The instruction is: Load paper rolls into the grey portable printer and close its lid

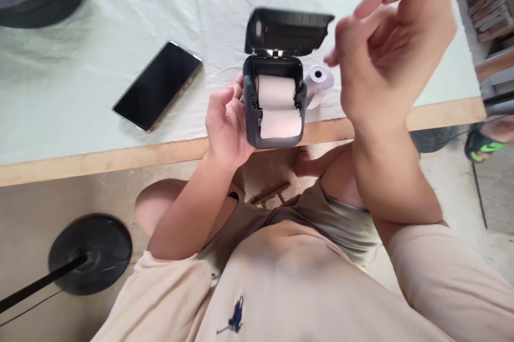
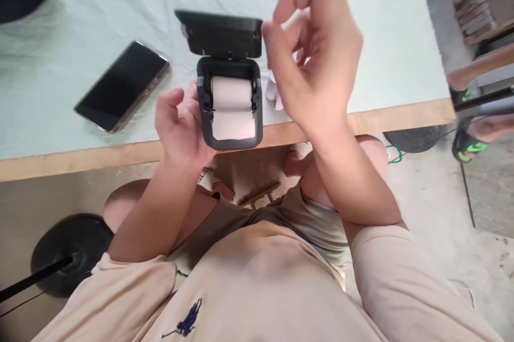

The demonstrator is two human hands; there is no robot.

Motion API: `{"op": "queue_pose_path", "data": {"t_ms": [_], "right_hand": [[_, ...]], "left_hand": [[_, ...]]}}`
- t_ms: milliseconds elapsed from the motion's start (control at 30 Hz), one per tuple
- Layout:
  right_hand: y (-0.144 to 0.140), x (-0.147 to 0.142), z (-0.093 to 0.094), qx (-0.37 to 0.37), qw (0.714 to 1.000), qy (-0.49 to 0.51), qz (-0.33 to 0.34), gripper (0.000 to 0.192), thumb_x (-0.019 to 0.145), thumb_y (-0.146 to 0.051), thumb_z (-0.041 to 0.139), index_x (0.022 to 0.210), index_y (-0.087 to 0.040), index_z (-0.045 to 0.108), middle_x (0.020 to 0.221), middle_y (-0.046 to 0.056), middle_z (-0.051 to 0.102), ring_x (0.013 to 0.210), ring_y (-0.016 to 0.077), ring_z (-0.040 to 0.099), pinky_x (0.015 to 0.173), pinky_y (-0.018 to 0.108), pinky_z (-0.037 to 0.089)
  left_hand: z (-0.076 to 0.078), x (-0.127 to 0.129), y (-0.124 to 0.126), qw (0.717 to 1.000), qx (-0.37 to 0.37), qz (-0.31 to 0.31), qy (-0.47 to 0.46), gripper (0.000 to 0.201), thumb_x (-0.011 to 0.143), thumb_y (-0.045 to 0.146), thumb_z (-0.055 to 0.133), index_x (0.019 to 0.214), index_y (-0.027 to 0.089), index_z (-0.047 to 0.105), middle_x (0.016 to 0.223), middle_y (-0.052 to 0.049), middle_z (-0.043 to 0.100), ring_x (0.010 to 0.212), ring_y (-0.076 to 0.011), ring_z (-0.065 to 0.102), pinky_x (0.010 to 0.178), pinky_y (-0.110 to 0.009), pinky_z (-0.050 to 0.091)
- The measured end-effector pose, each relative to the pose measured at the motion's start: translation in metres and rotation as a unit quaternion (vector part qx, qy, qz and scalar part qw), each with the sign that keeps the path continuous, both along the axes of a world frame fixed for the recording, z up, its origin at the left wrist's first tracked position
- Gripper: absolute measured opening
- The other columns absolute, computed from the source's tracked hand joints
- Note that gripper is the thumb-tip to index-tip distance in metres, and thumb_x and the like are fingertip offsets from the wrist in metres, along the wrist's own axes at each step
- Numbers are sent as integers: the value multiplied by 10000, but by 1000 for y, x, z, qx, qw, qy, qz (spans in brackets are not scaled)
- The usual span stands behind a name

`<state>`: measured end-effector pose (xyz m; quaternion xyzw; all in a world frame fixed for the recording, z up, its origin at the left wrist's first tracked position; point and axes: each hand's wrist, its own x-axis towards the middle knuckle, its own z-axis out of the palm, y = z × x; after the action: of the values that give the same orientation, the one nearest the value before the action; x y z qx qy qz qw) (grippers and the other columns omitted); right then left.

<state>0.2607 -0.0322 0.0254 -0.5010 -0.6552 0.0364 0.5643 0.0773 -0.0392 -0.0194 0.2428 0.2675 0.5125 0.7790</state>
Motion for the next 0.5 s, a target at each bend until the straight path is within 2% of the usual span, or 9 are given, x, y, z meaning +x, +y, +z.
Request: {"op": "queue_pose_path", "data": {"t_ms": [33,100,167,233,333,433,500], "right_hand": [[3,1,-1,4,1000,20,4,286,1020,-457,613,858,-276,462,848,-24,475,685,137,637,641,328,505],[9,9,-2,7,999,32,35,280,988,-439,618,851,-285,429,912,0,503,930,197,759,664,319,531],[13,21,-3,-2,999,24,46,193,951,-378,613,869,-292,461,911,22,589,1039,231,775,636,314,504],[13,33,-6,-46,998,-16,35,100,882,-269,635,901,-280,537,929,37,710,991,231,772,640,322,481],[8,42,-10,-132,988,-72,21,190,801,-190,687,965,-259,619,1052,41,800,933,219,761,677,330,494],[-3,32,-8,-88,991,-85,49,176,853,-236,701,1013,-270,636,1066,22,793,858,196,742,675,332,517],[-10,19,-1,-82,983,-140,86,170,891,-231,673,1056,-273,674,1098,12,805,771,173,707,662,336,523]], "left_hand": [[1,-1,-1,1000,2,-8,-13,265,982,521,576,1039,270,640,1274,-32,773,1533,-402,551,1154,-578,570],[1,-1,0,1000,-2,-19,-22,314,1016,542,540,1077,250,641,1279,-59,768,1511,-399,588,1132,-559,588],[0,-2,1,1000,-7,-19,-8,357,1002,590,564,1074,250,644,1254,-70,777,1497,-393,611,1114,-516,604],[-1,-3,4,1000,-11,-16,17,402,947,646,630,1043,256,648,1218,-78,793,1494,-402,615,1104,-485,611],[-1,-2,5,999,-12,-11,38,429,905,669,680,1033,261,658,1193,-87,808,1501,-414,608,1115,-485,610],[1,0,4,999,-5,-7,35,426,919,679,667,1012,264,656,1207,-86,802,1502,-410,607,1125,-496,610],[2,1,1,999,-7,-3,34,431,928,693,658,999,267,651,1209,-86,792,1491,-411,616,1119,-512,615]]}}
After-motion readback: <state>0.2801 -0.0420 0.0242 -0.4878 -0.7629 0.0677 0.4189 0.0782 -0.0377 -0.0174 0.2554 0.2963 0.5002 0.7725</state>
